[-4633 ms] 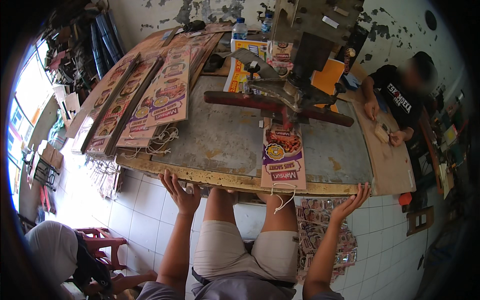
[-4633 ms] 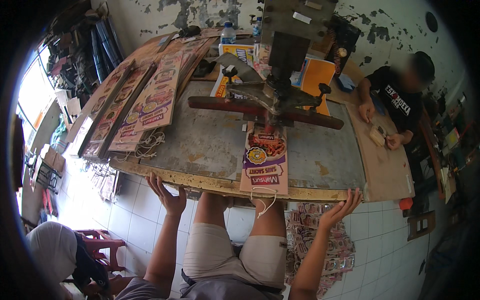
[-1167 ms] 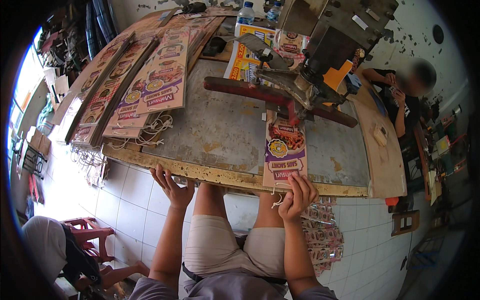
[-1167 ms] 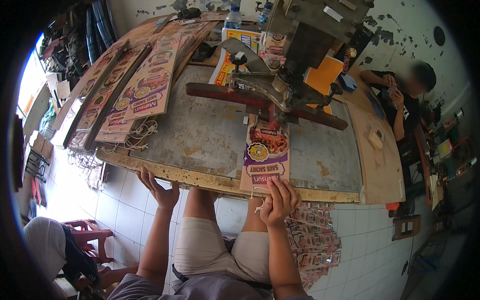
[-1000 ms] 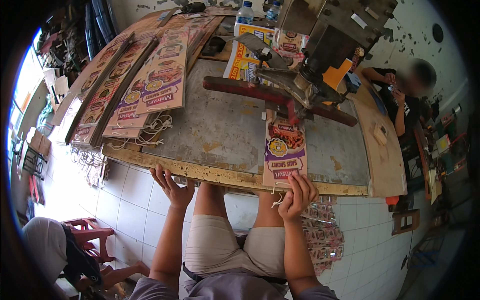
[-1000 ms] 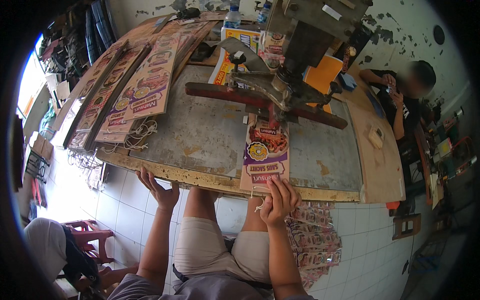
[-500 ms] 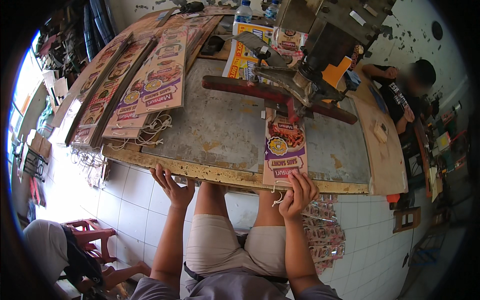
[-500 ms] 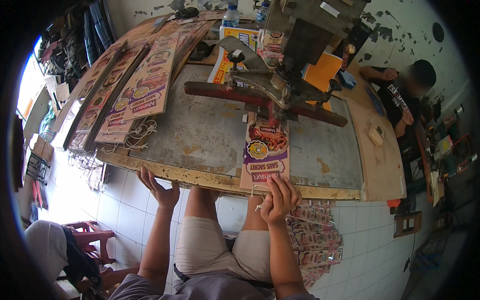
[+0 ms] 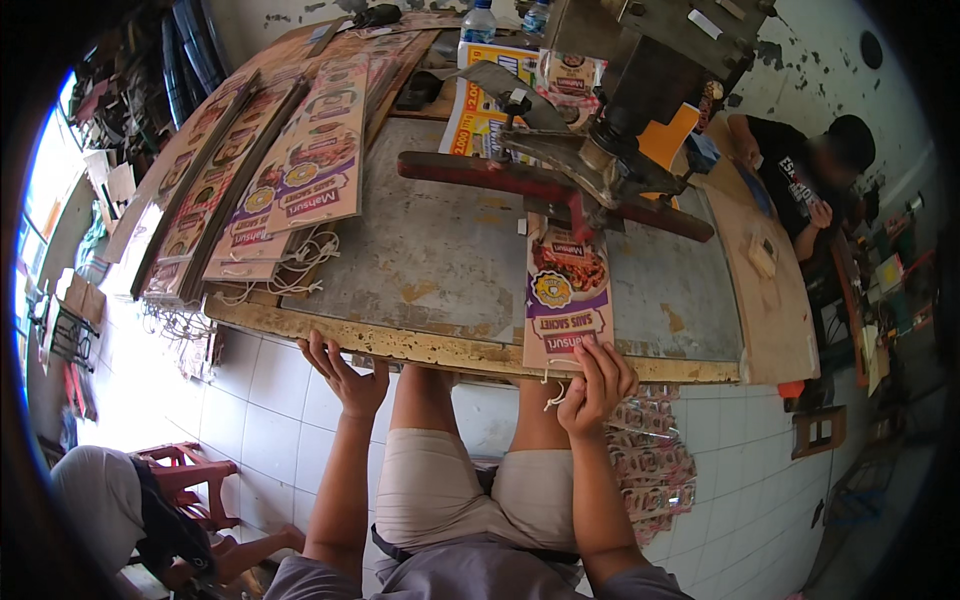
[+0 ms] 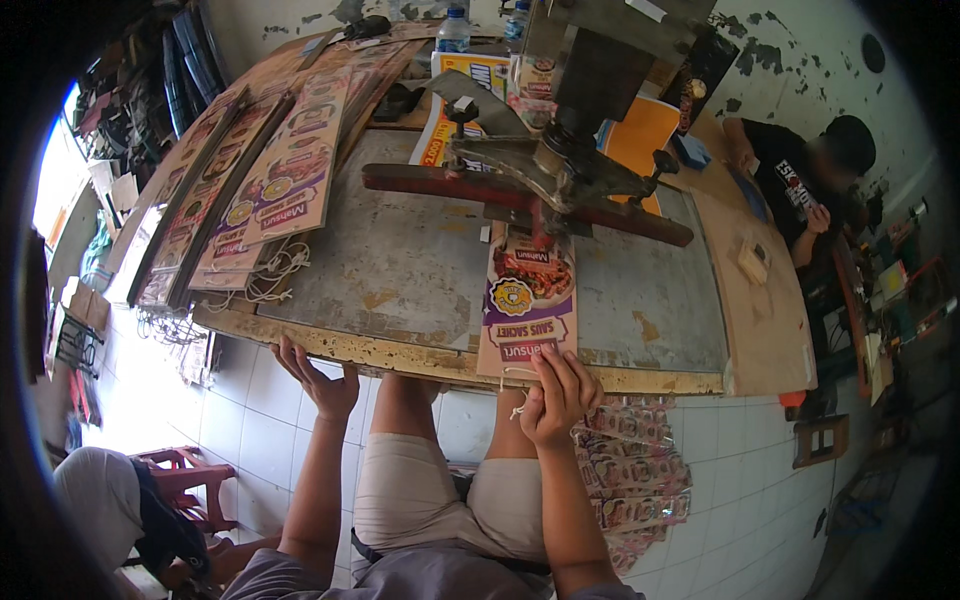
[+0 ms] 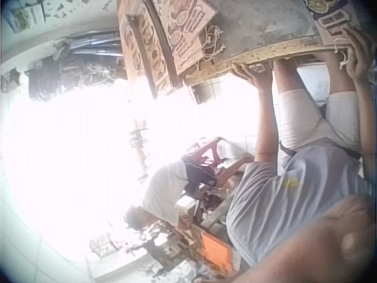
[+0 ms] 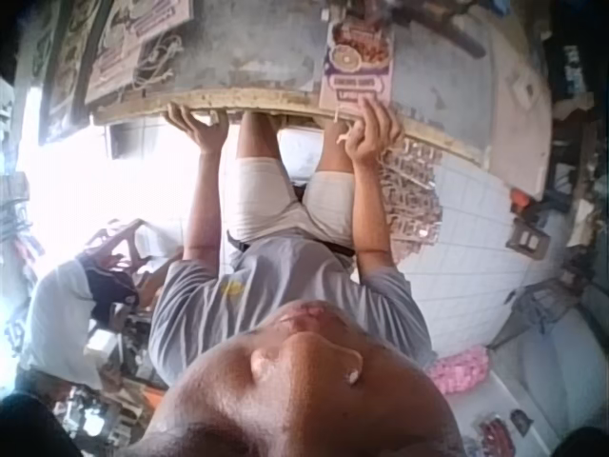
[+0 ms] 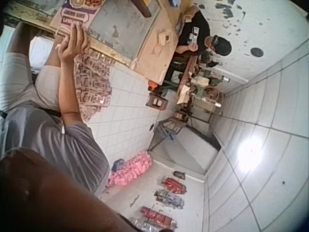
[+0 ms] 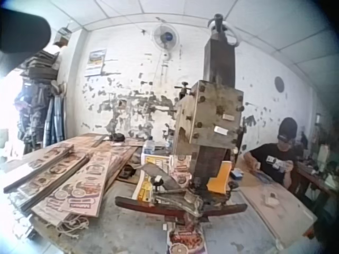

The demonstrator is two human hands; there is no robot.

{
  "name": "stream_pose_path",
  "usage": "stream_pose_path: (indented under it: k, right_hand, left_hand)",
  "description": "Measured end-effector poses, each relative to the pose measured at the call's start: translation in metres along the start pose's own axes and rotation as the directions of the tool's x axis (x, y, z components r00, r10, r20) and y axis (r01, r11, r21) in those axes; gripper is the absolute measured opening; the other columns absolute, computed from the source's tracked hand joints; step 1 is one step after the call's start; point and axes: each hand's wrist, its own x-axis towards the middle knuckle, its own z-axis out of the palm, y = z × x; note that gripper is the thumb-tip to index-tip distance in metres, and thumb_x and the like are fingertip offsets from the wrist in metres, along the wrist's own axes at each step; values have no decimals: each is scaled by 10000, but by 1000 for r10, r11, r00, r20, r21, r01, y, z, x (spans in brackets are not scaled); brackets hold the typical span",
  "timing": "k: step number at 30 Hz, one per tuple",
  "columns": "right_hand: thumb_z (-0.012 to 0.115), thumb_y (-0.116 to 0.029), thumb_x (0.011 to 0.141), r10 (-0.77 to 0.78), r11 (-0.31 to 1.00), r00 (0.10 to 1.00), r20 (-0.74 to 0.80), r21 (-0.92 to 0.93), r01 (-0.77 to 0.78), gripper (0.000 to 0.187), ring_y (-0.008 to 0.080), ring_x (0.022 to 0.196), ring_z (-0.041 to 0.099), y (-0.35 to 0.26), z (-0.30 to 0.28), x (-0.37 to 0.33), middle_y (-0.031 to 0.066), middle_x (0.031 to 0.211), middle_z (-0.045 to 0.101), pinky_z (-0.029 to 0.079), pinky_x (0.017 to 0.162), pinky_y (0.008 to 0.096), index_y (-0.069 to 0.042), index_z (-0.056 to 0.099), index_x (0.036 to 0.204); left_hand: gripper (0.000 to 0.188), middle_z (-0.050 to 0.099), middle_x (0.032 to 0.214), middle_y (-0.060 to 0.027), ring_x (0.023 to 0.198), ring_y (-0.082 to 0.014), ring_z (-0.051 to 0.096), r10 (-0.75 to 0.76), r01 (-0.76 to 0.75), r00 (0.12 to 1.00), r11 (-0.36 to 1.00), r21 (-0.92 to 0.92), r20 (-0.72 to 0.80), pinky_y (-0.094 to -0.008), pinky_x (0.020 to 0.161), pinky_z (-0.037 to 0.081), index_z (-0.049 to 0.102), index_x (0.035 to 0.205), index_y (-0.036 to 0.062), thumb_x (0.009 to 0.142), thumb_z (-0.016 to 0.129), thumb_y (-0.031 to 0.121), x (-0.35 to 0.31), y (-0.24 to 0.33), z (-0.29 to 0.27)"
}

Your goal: The person aligns printed product strips on a workbench and uses a manual press machine to stamp labels into them, handling the strips one at a time and moving them through the press.

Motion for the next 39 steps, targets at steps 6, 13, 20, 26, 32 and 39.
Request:
stream_pose_path:
  k: [6,13,20,26,32,39]
  right_hand:
    - [429,-337,1157,0,1000,1000,3,3,0,432,242,1283,630,1,0,1,6,1334,762,340,1133,430,-120,791,1251]
    - [439,-335,1150,9,1000,999,43,10,-9,420,246,1304,616,0,-4,0,2,1350,752,337,1138,438,-122,780,1272]
    - [461,-312,1138,22,999,997,67,33,-24,403,258,1326,607,-4,-10,4,14,1362,744,340,1150,460,-115,768,1310]
    - [639,-364,1045,12,997,972,233,71,-30,429,289,1372,591,-6,-33,18,50,1455,692,309,1203,475,-95,722,1369]
    - [747,-322,988,-111,983,866,487,181,24,560,330,1438,558,-4,-55,63,121,1546,618,362,1234,554,-37,641,1459]
    - [734,-316,1000,-191,966,790,583,254,46,614,397,1496,498,-3,-59,82,182,1590,569,378,1259,543,7,589,1502]
  left_hand:
    - [971,246,1719,-332,1595,-630,174,-5,4,1000,1000,28,23,-747,1261,196,184,1705,72,972,763,339,-1,0,0]
    - [938,298,1687,-329,1581,-639,188,-25,25,1000,1000,16,12,-767,1252,221,262,1653,24,939,803,303,-1,0,0]
    - [920,305,1696,-313,1588,-622,202,-11,11,1000,1000,4,10,-759,1257,226,273,1659,42,947,796,297,1,2,-2]
    - [859,327,1702,-307,1590,-613,228,-15,15,1000,999,-34,18,-725,1271,244,313,1658,51,947,763,220,5,8,-10]
    - [843,336,1716,-285,1594,-607,236,-37,40,998,998,-55,48,-695,1276,268,338,1649,55,910,736,137,10,13,-16]
    - [834,349,1725,-249,1623,-556,218,-67,78,991,992,-96,117,-645,1307,243,360,1641,50,887,717,73,19,24,-34]
